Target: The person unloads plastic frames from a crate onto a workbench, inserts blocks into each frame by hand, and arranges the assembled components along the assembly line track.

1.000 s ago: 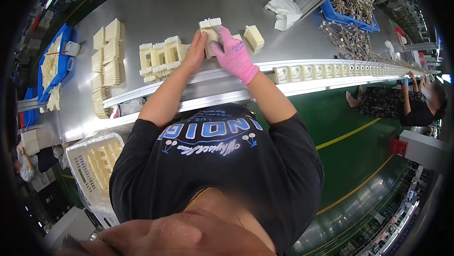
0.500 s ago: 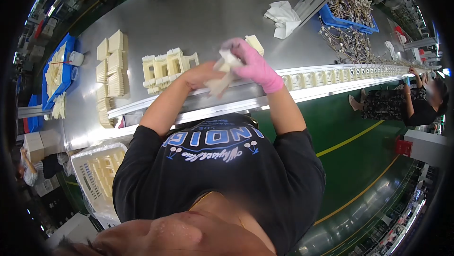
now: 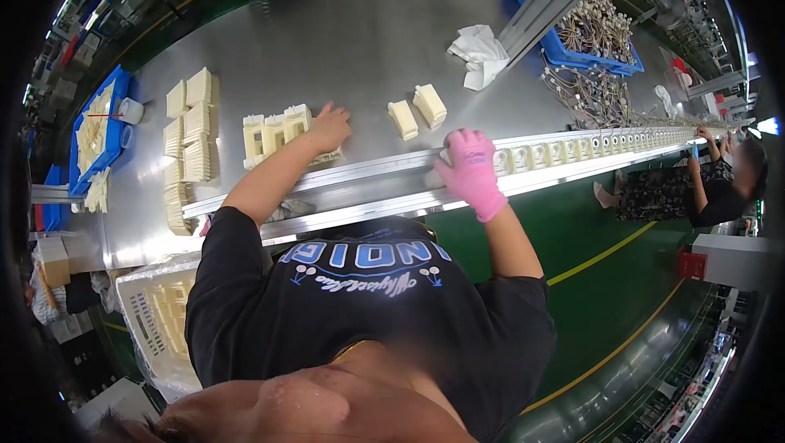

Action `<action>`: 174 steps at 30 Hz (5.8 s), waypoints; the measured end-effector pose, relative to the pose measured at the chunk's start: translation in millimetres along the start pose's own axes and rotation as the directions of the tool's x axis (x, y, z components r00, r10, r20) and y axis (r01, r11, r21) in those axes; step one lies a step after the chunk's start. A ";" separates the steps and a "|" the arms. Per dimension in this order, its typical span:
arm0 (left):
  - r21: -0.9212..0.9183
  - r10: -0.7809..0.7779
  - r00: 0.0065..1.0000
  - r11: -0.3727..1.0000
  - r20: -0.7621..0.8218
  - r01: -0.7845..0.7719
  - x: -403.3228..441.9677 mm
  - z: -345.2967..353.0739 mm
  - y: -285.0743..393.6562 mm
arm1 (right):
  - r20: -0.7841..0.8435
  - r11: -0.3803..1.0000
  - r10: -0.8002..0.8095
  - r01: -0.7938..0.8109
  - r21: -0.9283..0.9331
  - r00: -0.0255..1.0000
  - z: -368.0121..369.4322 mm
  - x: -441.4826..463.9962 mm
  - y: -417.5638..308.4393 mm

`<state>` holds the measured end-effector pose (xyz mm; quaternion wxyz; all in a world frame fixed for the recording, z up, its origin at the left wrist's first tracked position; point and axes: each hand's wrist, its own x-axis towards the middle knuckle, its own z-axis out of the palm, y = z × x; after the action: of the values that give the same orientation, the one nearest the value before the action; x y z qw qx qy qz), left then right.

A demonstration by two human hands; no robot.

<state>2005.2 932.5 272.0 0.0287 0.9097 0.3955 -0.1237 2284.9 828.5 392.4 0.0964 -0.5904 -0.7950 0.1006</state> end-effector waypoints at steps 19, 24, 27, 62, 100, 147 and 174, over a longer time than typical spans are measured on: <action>-0.931 -0.684 0.726 -0.311 0.077 -0.194 -13.3 -47.9 27.3 | 0.313 0.926 0.344 -0.266 -0.268 0.885 97.0 148.7 43.9; -0.776 -0.609 0.733 -0.604 0.303 -0.182 -10.1 -16.9 27.3 | 0.119 0.949 0.240 -0.207 -0.239 0.963 105.6 143.0 59.6; -0.784 -0.637 0.723 -0.581 0.269 -0.221 -4.4 -14.6 30.6 | 0.020 0.998 0.051 -0.052 0.032 0.998 90.8 142.0 72.5; -0.878 -0.543 0.830 -0.328 -0.126 -0.348 -19.4 -45.0 60.4 | -0.120 0.669 -0.132 0.178 0.722 0.984 42.1 74.8 -72.7; -0.840 -0.438 0.873 0.539 -0.217 0.061 -43.9 -64.2 -11.4 | 0.372 0.970 0.213 -0.151 -0.188 0.903 86.4 147.4 62.9; -0.777 -0.269 0.961 -0.593 -0.058 -0.213 -30.9 -57.8 66.0 | -0.402 0.705 -0.173 0.398 0.587 0.899 21.9 74.4 -41.7; -0.704 -0.478 0.811 0.700 -0.337 0.120 -47.6 -56.3 -70.6 | 0.204 0.996 -0.087 0.084 0.024 0.975 65.8 109.2 -14.3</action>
<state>1934.0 955.5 341.5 0.2202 0.7605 0.5542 0.2569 2222.8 926.1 336.9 0.0228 -0.5414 -0.8245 0.1629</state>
